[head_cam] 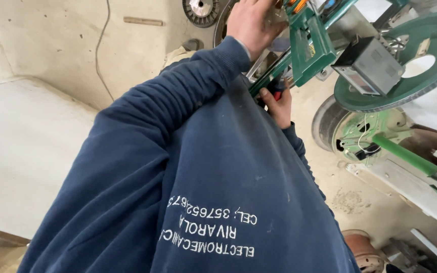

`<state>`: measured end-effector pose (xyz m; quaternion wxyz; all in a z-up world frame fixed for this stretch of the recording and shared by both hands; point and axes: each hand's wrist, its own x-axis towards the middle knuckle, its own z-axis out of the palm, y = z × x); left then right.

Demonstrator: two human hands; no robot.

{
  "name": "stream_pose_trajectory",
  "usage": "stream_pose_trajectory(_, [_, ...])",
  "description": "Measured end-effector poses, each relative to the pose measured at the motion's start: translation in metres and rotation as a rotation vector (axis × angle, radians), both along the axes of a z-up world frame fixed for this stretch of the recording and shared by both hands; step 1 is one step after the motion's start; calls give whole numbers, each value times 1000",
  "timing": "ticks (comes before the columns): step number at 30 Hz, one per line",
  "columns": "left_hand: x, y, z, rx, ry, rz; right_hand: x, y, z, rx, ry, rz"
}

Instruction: Winding copper wire onto an electromechanical coil-winding machine.

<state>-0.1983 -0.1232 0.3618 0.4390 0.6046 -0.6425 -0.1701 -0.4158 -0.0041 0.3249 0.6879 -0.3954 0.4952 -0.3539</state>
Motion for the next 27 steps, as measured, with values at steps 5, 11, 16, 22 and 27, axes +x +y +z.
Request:
stream_pose_trajectory(5, [-10, -4, -29, 20, 15, 26, -1, 4, 3, 3, -14, -21])
stream_pose_trajectory(11, [-4, -14, -85, 90, 385, -145, -8, 3, 1, -2, -59, -14])
stream_pose_trajectory(16, [21, -30, -152, 700, 1164, -468, -8, 3, 9, 16, -24, -55])
stream_pose_trajectory(22, [37, -35, -106, 647, 979, -651, -23, 5, -16, -70, 16, 8])
stream_pose_trajectory(27, [40, -48, -106, 591, 908, -811, -16, 2, 6, -2, 54, 46])
